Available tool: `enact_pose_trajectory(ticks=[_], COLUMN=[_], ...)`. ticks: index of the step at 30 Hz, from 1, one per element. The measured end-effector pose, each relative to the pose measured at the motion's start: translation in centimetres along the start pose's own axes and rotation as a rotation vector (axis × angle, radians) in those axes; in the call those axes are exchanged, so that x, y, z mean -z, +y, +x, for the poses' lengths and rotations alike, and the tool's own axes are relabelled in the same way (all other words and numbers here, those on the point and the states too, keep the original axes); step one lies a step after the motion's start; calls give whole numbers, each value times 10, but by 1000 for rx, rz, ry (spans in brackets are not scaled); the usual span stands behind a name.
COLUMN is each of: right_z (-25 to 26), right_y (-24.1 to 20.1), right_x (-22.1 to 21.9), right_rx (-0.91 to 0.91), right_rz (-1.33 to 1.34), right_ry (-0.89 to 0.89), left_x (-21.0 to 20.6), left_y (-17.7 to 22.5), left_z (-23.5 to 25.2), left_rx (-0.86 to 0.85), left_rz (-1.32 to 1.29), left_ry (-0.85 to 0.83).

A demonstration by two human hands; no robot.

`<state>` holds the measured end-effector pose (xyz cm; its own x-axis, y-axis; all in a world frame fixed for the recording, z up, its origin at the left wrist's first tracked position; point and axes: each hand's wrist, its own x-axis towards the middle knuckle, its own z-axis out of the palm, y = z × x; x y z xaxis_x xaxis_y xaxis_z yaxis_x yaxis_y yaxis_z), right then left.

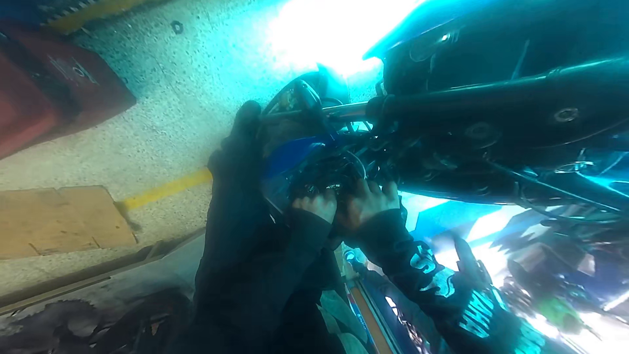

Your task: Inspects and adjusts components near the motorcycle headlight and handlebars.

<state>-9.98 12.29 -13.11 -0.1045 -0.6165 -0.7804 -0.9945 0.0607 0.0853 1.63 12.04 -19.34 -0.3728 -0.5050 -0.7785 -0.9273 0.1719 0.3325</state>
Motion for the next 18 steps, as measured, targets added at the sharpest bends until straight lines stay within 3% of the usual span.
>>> enact_pose_trajectory(ticks=[2,7,11,18], right_z=[3,19,16,24], right_y=[-2,-11,-2,-28], right_x=[-1,22,17,23], right_rx=[-26,-55,-6,-52], right_rz=[-29,-40,35,-53], right_ry=[-71,-365,-229,-326], left_x=[-1,10,13,17], left_y=[0,3,5,-16], left_z=[0,2,4,2], left_rx=[-27,9,27,-1], left_rz=[-9,-7,11,-111], left_ry=[30,-108,-163,-107])
